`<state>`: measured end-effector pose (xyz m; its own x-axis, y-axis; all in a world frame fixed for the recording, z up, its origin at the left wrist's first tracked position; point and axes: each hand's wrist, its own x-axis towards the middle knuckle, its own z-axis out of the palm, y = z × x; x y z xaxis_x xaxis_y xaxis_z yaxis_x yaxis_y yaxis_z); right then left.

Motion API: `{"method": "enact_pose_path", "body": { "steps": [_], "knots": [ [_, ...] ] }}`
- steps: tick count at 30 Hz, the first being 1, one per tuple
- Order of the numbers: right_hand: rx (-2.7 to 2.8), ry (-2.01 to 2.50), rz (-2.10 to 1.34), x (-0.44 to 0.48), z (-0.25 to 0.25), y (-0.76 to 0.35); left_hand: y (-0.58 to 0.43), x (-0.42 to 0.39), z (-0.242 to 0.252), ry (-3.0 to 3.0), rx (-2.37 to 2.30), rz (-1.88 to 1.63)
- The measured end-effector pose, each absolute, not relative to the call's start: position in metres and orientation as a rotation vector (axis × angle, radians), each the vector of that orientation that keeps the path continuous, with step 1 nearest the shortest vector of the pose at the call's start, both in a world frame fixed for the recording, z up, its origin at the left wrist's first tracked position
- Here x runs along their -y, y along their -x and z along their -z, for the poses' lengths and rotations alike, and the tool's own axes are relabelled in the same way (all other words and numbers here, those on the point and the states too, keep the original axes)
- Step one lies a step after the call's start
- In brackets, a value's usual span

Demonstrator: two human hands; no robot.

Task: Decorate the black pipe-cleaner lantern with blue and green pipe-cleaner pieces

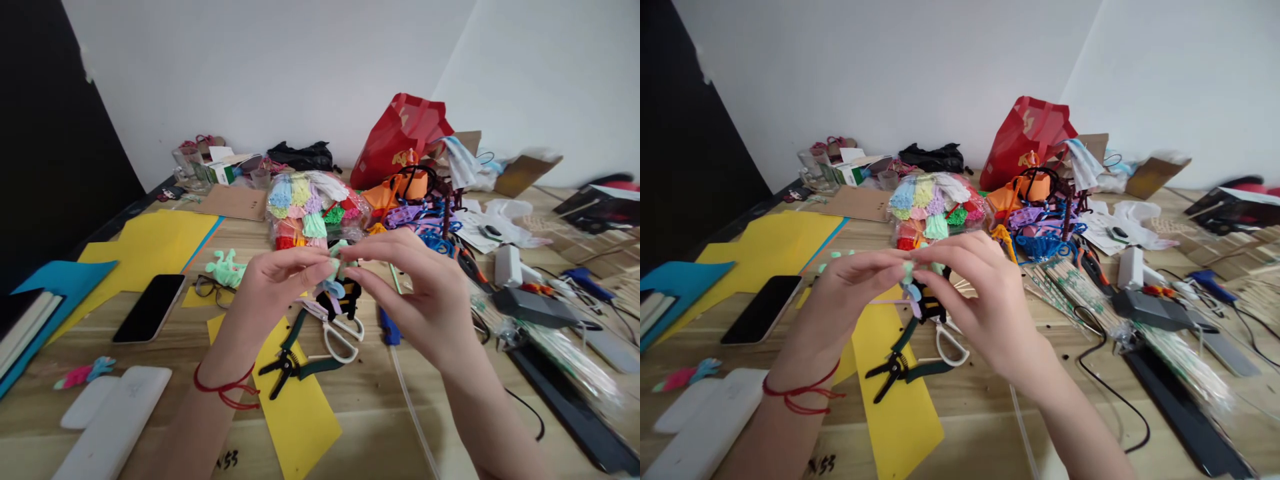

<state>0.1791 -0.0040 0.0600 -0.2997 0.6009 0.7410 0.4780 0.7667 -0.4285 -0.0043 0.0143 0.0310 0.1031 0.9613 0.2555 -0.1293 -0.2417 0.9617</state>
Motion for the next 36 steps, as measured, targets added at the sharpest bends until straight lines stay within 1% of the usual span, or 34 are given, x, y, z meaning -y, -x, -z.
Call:
{"method": "enact_pose_path", "body": {
  "steps": [5,12,17,20,23,29,36],
  "knots": [
    [1.910,0.802,-0.187,-0.005,-0.056,-0.171,0.006,-0.015,-0.031,-1.332,-0.919,-1.368],
    [1.866,0.727,-0.444,-0.009,-0.053,-0.173,0.004,-0.014,-0.027,-1.364,-0.904,-1.382],
    [1.583,0.729,-0.656,-0.008,-0.048,-0.181,0.003,-0.014,-0.025,-1.439,-0.906,-1.401],
    [1.454,0.759,-0.720,-0.004,-0.045,-0.187,0.003,-0.013,-0.026,-1.465,-0.905,-1.402],
    [1.453,0.796,-0.699,0.000,-0.042,-0.189,0.001,-0.012,-0.029,-1.420,-0.906,-1.400],
    [1.513,0.831,-0.548,0.003,-0.039,-0.187,0.000,-0.011,-0.030,-1.406,-0.890,-1.402],
    [1.560,0.847,-0.490,0.003,-0.037,-0.187,-0.003,-0.009,-0.031,-1.396,-0.931,-1.401]
  ]
}}
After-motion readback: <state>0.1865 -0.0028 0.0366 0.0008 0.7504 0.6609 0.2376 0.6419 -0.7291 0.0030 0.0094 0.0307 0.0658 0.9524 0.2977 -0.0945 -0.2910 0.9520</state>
